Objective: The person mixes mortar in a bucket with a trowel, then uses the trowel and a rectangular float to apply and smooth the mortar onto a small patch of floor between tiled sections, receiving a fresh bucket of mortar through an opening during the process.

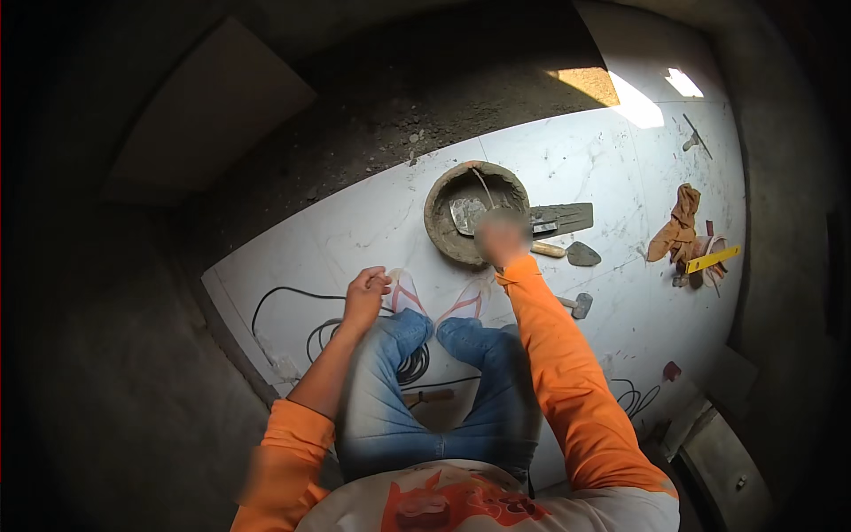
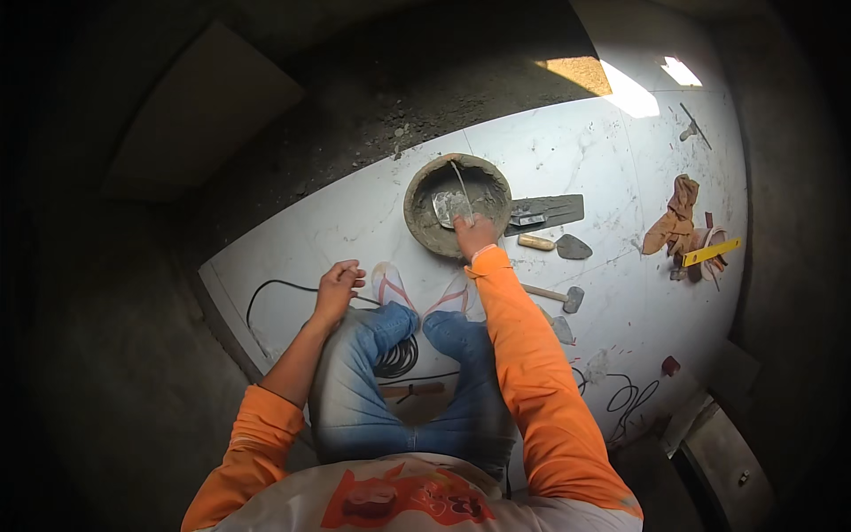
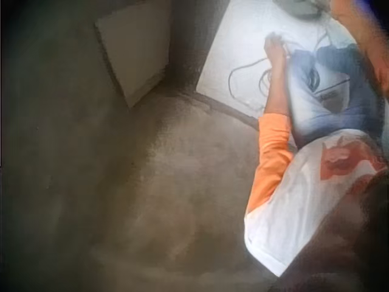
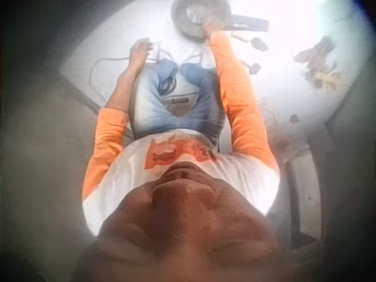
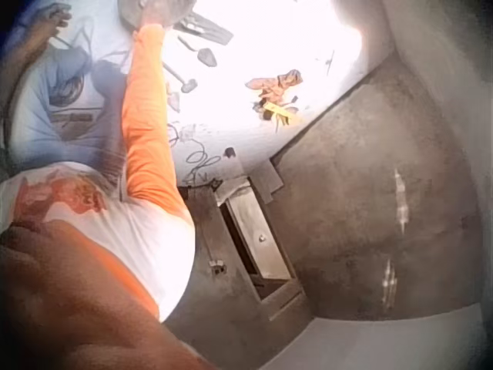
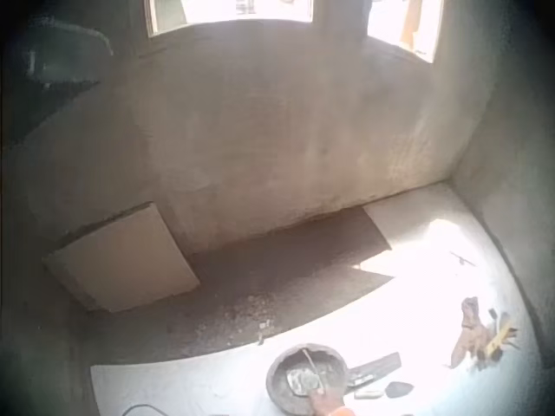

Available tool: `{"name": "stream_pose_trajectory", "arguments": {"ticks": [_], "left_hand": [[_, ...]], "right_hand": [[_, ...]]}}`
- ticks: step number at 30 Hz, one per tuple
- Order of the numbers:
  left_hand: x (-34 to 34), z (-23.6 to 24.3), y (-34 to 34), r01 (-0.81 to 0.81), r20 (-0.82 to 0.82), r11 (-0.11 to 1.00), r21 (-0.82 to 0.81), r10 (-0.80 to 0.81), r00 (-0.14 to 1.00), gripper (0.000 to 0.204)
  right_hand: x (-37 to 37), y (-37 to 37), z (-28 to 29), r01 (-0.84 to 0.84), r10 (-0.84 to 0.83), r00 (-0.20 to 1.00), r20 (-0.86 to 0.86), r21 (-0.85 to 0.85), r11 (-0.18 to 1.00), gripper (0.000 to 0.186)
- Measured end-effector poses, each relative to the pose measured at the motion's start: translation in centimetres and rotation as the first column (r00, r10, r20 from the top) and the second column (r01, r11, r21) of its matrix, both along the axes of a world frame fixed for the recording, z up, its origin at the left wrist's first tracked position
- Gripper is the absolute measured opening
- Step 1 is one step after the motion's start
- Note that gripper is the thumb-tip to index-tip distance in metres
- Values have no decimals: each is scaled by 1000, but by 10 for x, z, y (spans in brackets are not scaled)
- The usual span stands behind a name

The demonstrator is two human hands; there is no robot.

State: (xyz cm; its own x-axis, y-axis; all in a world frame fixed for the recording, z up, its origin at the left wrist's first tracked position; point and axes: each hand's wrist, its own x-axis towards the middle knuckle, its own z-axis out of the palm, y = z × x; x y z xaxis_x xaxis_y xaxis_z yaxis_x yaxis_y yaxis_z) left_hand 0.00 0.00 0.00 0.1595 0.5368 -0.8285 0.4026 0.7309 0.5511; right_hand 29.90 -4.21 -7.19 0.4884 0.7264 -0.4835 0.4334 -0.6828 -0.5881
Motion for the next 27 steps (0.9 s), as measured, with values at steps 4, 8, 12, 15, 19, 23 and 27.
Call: {"name": "stream_pose_trajectory", "arguments": {"ticks": [4, 8, 12, 15, 19, 23, 27], "left_hand": [[101, -67, 26, 119, 218, 988, 94, -137, 966, 38], [150, -110, 35, 112, 411, 994, 16, -109, 905, 47], [176, -102, 60, 34, 525, 984, -173, 63, 849, 39], [161, -131, 60, -3, 579, 994, -107, 65, 813, 33], [120, -179, 61, -108, 371, 990, -93, 135, 919, 20], [119, -204, 61, -23, 270, 1000, -4, 23, 963, 17], [122, -219, 58, -42, 281, 983, 176, -9, 960, 22]], "right_hand": [[1, 37, -13, 30, -31, 999, 38, 39, 999, 43], [-24, 12, -24, -64, 78, 996, -47, 246, 967, 38], [-14, -20, -31, -489, 320, 851, 416, 408, 771, 43], [10, -57, -72, -342, 240, 754, 611, 54, 938, 42], [10, -65, -76, -153, 294, 907, 300, -416, 897, 47], [12, -61, -86, -320, 431, 894, 127, -492, 809, 52], [22, -42, -43, -425, 616, 759, 209, -558, 713, 46]]}}
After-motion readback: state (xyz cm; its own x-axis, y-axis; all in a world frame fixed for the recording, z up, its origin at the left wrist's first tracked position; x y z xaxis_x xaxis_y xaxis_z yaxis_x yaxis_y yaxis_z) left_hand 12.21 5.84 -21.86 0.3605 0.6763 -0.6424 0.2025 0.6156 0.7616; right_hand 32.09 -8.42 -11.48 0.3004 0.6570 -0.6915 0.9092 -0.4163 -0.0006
